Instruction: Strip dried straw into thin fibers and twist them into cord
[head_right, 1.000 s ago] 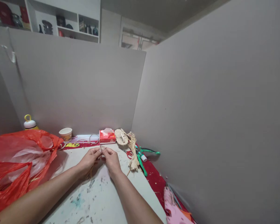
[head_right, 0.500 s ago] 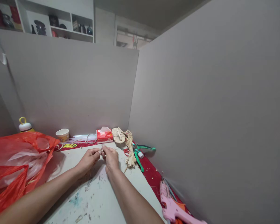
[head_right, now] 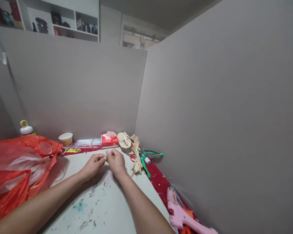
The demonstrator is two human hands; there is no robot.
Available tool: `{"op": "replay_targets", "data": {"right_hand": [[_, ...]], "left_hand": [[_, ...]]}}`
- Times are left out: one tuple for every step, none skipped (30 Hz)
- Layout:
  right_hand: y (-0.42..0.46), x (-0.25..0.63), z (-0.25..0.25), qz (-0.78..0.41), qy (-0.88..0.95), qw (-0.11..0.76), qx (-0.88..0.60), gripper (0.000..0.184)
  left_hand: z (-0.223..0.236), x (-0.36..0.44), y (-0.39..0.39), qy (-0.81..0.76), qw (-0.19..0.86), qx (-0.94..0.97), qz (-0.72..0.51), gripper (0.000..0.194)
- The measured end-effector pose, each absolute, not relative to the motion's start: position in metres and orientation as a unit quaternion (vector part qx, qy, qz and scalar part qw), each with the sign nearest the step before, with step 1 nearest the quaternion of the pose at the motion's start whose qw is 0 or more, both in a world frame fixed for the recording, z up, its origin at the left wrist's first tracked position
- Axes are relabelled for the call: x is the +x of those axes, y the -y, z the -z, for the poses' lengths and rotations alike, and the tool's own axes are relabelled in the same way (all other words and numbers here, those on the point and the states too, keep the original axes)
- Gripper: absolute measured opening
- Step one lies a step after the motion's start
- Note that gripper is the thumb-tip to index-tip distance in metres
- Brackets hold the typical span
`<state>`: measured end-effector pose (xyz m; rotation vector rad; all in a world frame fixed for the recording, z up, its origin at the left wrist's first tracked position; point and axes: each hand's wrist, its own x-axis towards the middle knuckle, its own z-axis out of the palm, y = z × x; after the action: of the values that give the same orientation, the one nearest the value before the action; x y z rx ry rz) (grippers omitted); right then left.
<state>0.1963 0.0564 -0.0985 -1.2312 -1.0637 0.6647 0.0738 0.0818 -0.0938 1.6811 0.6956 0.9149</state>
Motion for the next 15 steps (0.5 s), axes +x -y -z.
{"op": "replay_targets", "data": {"right_hand": [[-0.057,0.197,0.1,-0.284,0.461,0.638,-0.548,0.037],[-0.058,0.198,0.101,-0.283,0.455,0.636,-0.555,0.038],[-0.059,0.198,0.103,-0.289,0.449,0.633,-0.561,0.04],[-0.06,0.198,0.105,-0.301,0.443,0.628,-0.564,0.042],[-0.062,0.199,0.107,-0.318,0.437,0.622,-0.567,0.043],[-0.063,0.199,0.108,-0.335,0.429,0.617,-0.569,0.044],[-0.064,0.2,0.109,-0.348,0.419,0.614,-0.57,0.044],[-0.064,0.2,0.109,-0.357,0.409,0.616,-0.571,0.043],[-0.064,0.201,0.109,-0.36,0.399,0.621,-0.57,0.044],[-0.064,0.201,0.108,-0.362,0.392,0.627,-0.567,0.045],[-0.063,0.202,0.107,-0.36,0.392,0.634,-0.56,0.046],[-0.061,0.202,0.105,-0.352,0.409,0.638,-0.549,0.046],[-0.06,0.202,0.104,-0.335,0.442,0.637,-0.536,0.044],[-0.058,0.202,0.103,-0.307,0.484,0.631,-0.523,0.04],[-0.057,0.201,0.103,-0.273,0.527,0.62,-0.513,0.035]], "left_hand": [[0.094,0.074,-0.081,-0.284,0.507,0.718,-0.383,0.034],[0.094,0.075,-0.08,-0.279,0.487,0.733,-0.384,0.034],[0.093,0.075,-0.078,-0.275,0.47,0.745,-0.385,0.033],[0.093,0.076,-0.077,-0.27,0.461,0.752,-0.386,0.032],[0.093,0.076,-0.077,-0.269,0.462,0.751,-0.386,0.029],[0.093,0.076,-0.076,-0.272,0.475,0.744,-0.384,0.027],[0.094,0.076,-0.077,-0.279,0.495,0.73,-0.38,0.025],[0.094,0.075,-0.078,-0.288,0.52,0.712,-0.375,0.025],[0.094,0.073,-0.079,-0.297,0.545,0.691,-0.37,0.025],[0.093,0.071,-0.08,-0.305,0.572,0.669,-0.363,0.026],[0.093,0.069,-0.082,-0.306,0.6,0.648,-0.355,0.027],[0.092,0.068,-0.084,-0.301,0.629,0.629,-0.344,0.028],[0.092,0.066,-0.086,-0.292,0.655,0.613,-0.332,0.03],[0.091,0.065,-0.087,-0.286,0.676,0.599,-0.32,0.031],[0.091,0.064,-0.088,-0.281,0.69,0.591,-0.309,0.031]]}}
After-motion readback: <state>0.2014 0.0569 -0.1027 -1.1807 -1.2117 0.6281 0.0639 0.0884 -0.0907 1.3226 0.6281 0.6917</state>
